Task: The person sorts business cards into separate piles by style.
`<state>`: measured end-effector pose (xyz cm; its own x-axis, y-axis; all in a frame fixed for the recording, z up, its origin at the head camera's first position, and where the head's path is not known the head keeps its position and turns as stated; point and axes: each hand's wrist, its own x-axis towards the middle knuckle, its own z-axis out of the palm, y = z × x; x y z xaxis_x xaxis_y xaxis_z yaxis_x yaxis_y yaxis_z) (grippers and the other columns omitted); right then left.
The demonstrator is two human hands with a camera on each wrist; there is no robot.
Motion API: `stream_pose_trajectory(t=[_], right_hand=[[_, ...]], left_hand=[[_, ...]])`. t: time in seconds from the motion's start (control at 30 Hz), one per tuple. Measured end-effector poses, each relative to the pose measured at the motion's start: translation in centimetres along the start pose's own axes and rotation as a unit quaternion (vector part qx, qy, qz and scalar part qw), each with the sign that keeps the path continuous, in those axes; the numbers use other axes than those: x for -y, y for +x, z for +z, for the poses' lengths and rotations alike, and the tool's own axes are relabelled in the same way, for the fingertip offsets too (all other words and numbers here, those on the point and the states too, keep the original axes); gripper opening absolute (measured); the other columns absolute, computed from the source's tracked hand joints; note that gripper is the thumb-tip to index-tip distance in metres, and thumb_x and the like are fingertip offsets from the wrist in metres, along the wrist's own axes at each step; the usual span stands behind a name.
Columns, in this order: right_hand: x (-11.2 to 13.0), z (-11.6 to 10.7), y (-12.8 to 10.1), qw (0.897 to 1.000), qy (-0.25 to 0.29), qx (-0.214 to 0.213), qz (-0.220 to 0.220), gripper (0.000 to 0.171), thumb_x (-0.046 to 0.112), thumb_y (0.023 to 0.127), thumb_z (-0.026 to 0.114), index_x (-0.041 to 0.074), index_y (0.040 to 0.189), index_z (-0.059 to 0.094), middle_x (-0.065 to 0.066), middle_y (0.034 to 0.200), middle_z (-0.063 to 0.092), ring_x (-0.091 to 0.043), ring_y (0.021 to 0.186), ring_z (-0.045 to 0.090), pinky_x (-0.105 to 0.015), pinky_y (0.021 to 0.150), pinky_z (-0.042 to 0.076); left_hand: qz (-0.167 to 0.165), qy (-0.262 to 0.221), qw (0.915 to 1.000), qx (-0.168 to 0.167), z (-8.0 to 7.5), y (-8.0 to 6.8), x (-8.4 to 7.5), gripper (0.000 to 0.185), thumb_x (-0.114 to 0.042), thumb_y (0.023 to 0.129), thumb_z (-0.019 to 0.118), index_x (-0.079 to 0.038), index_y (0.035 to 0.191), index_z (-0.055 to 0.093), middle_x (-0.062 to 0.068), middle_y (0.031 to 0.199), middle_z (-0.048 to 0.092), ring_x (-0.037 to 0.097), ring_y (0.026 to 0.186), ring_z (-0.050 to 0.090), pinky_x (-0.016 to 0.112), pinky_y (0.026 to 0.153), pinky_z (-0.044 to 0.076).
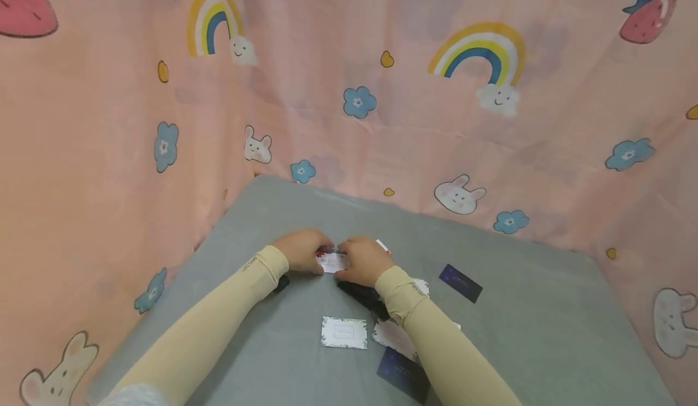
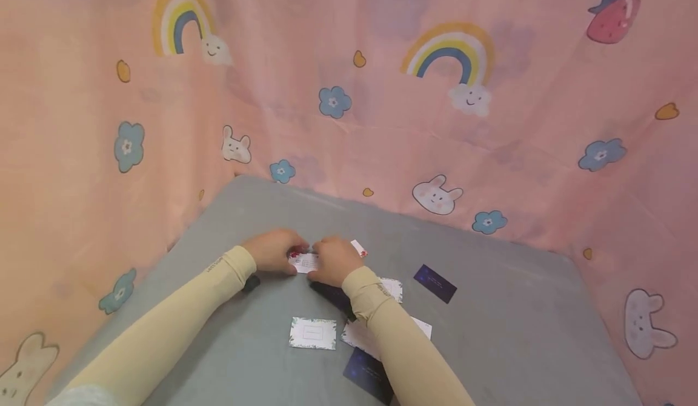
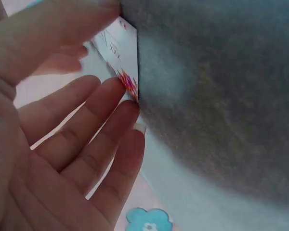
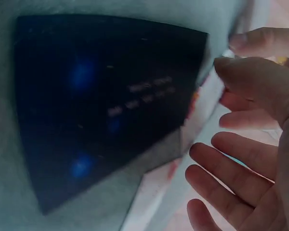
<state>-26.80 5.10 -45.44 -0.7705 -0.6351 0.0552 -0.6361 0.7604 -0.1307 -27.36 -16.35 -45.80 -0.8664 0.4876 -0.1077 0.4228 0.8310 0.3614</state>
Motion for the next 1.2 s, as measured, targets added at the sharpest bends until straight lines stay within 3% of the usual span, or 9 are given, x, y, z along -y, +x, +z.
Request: stream_pose_trajectory(t=[0.17, 0.33, 0.43, 0.63, 0.77, 0.93, 1.2], right_hand=[[-0.6, 0.7, 0.3, 1.000, 0.027, 0.006, 0.003, 0.050, 0.034, 0.085, 0.091, 0.005, 0.124, 0.078, -0.010, 0.115, 0.075, -0.028, 0.104, 0.071, -0.046, 0.093, 0.060], [-2.4, 0.1, 2.0, 0.997, 0.064, 0.007, 0.041, 0.051, 0.027, 0.086, 0.090, 0.005, 0.130, 0.075, -0.010, 0.122, 0.070, -0.024, 0.099, 0.067, -0.043, 0.089, 0.059], [-3.9, -0.2, 3.0, 0.995, 0.074, 0.003, 0.067, 0.052, 0.025, 0.088, 0.089, 0.006, 0.134, 0.073, -0.010, 0.129, 0.068, -0.024, 0.105, 0.066, -0.042, 0.095, 0.058], [-6.2, -0.2, 2.9, 0.992, 0.087, 0.030, 0.081, 0.060, 0.021, 0.091, 0.083, 0.002, 0.145, 0.065, -0.016, 0.144, 0.067, -0.034, 0.133, 0.065, -0.049, 0.114, 0.052], [-6.9, -0.3, 1.9, 0.991, 0.094, 0.035, 0.088, 0.059, 0.014, 0.086, 0.077, 0.001, 0.142, 0.067, -0.016, 0.141, 0.070, -0.035, 0.133, 0.065, -0.050, 0.115, 0.051], [-7.1, -0.5, 0.7, 0.995, 0.052, 0.030, 0.074, 0.046, 0.016, 0.083, 0.078, 0.003, 0.127, 0.075, -0.011, 0.124, 0.073, -0.031, 0.115, 0.070, -0.051, 0.107, 0.054], [-7.2, -0.4, -2.0, 0.997, 0.013, 0.029, 0.069, 0.036, 0.018, 0.083, 0.080, 0.009, 0.118, 0.078, -0.006, 0.115, 0.070, -0.027, 0.105, 0.068, -0.058, 0.103, 0.053]], left_hand=[[0.018, 0.012, 0.9996, 0.018, 0.1, 0.8, -0.1, 0.053, -0.020, 0.078, 0.090, -0.013, 0.129, 0.077, 0.002, 0.115, 0.066, 0.017, 0.096, 0.059, 0.036, 0.087, 0.054], [-0.002, -0.021, 0.9998, 0.006, -0.9, 2.5, 0.3, 0.061, -0.018, 0.083, 0.089, -0.011, 0.140, 0.071, 0.006, 0.120, 0.058, 0.018, 0.102, 0.055, 0.035, 0.091, 0.051], [-0.010, -0.023, 0.9997, -0.006, -1.2, 4.3, 0.4, 0.062, -0.019, 0.087, 0.087, -0.012, 0.146, 0.067, 0.007, 0.128, 0.059, 0.019, 0.107, 0.056, 0.036, 0.097, 0.051], [-0.022, -0.022, 0.9995, 0.011, -1.0, 6.5, 0.8, 0.064, -0.018, 0.086, 0.085, -0.012, 0.147, 0.067, 0.007, 0.131, 0.062, 0.019, 0.108, 0.058, 0.037, 0.101, 0.052], [-0.025, -0.027, 0.9993, 0.010, -0.6, 6.9, 1.2, 0.064, -0.016, 0.083, 0.086, -0.012, 0.145, 0.069, 0.007, 0.132, 0.062, 0.020, 0.112, 0.058, 0.038, 0.104, 0.052], [-0.020, -0.019, 0.9996, 0.003, -0.2, 7.0, 1.2, 0.065, -0.015, 0.080, 0.086, -0.012, 0.143, 0.070, 0.007, 0.132, 0.063, 0.022, 0.113, 0.058, 0.039, 0.105, 0.052], [-0.014, 0.009, 0.9998, 0.011, -0.5, 6.6, -0.2, 0.068, -0.016, 0.082, 0.086, -0.010, 0.147, 0.066, 0.011, 0.137, 0.061, 0.024, 0.121, 0.058, 0.042, 0.108, 0.052]])
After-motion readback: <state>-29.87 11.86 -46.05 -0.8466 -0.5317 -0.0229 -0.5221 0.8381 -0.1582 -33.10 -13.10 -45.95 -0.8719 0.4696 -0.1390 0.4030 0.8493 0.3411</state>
